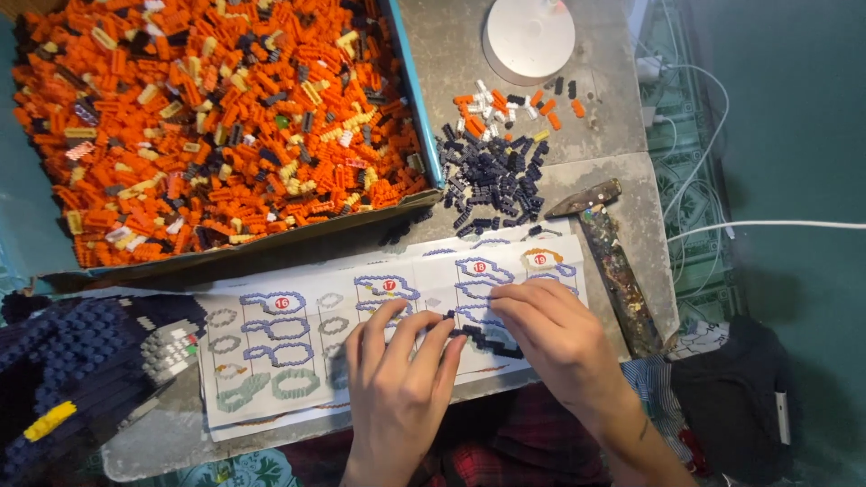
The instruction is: Assembling a complex toy from small plastic building blocks using hands and a small hammer while following instructions.
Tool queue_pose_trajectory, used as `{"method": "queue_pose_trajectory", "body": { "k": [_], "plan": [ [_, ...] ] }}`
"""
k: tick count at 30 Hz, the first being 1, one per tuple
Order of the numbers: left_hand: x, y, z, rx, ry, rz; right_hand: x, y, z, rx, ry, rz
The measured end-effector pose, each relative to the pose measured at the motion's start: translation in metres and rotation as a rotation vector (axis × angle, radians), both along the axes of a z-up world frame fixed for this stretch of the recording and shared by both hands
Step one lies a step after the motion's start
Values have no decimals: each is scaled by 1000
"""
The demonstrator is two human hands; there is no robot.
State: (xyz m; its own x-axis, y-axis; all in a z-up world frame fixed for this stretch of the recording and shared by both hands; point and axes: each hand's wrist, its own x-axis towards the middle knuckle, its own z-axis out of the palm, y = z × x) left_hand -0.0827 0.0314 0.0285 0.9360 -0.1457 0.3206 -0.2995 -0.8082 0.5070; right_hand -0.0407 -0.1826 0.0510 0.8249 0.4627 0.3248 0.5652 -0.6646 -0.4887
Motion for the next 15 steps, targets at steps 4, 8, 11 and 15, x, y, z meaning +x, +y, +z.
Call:
{"method": "queue_pose_trajectory", "body": {
  "k": [4, 8, 11, 15],
  "plan": [
    [1, 1, 1, -51, -9, -13, -4, -3, -10, 6, 54, 3],
    [2, 3, -1, -80, -30, -18, -9, -5, -18, -52, 54, -27],
    [3, 3, -1, -85, -50, -10, -13, -3, -14, -97, 70, -62],
    [3, 4, -3, -91, -50, -10, -9, 1, -10, -68, 46, -74]
  ]
}}
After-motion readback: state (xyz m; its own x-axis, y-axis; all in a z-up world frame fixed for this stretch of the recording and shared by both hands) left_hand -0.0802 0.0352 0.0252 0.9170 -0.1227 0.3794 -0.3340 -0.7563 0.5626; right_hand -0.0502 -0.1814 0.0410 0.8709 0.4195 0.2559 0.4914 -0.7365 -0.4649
